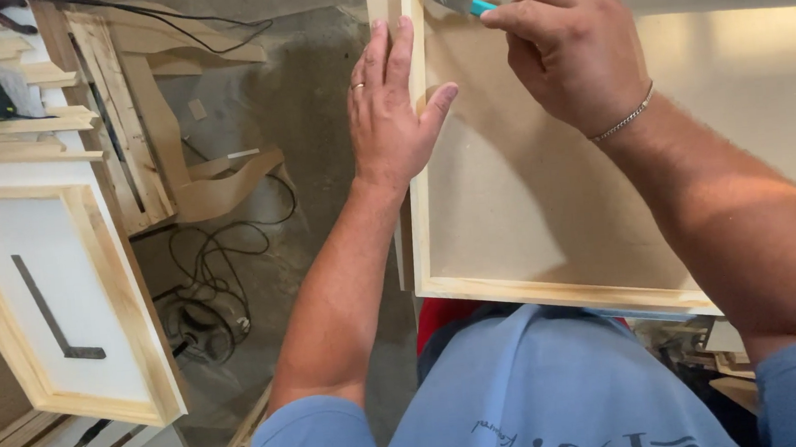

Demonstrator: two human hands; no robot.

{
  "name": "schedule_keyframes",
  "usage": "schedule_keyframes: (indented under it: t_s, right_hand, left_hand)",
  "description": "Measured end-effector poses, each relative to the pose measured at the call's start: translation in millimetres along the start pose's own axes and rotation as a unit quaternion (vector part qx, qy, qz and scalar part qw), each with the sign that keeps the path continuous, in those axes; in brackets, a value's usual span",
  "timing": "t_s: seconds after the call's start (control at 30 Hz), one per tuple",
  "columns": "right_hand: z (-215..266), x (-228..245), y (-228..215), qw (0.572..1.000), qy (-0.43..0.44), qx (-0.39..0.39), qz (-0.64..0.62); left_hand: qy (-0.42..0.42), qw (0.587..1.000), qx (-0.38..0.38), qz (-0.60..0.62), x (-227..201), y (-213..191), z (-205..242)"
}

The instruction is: Assembling a wooden frame by nailing corners, scraping edges for a clean finish, and checking for squareness using a ruler.

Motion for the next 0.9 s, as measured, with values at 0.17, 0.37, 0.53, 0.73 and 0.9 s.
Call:
schedule_keyframes:
  t_s: [0.17,0.37,0.53,0.73,0.9]
  right_hand:
    - [-0.1,-2.5,-0.7,1.0,-0.013,0.011,0.024]
    - [-3.3,1.2,-3.3,1.0,-0.026,0.005,0.009]
    - [-1.4,1.0,-1.9,0.999,-0.033,0.004,0.014]
    - [-0.7,2.2,-6.4,0.999,-0.031,0.004,0.027]
    - [5.9,4.7,-23.9,1.0,-0.006,0.0,0.028]
  left_hand:
    - [0.001,1.0,-0.005,-0.006,1.8,2.9,0.4]
    - [-0.001,1.0,-0.004,0.001,1.0,1.9,0.1]
    - [-0.002,1.0,-0.003,-0.004,1.3,2.8,0.1]
    - [-0.002,1.0,-0.009,-0.004,2.2,3.3,0.0]
    - [-0.003,1.0,-0.006,-0.011,1.4,3.7,-0.9]
Point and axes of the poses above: each hand's wrist, its own z-axis away from the middle knuckle, its own y-axis out of the palm, x = y × z, the point moved 9 cm from there along -z, towards the middle knuckle, and after that the axes turned 15 degrees about -y, right-handed, at the moved point
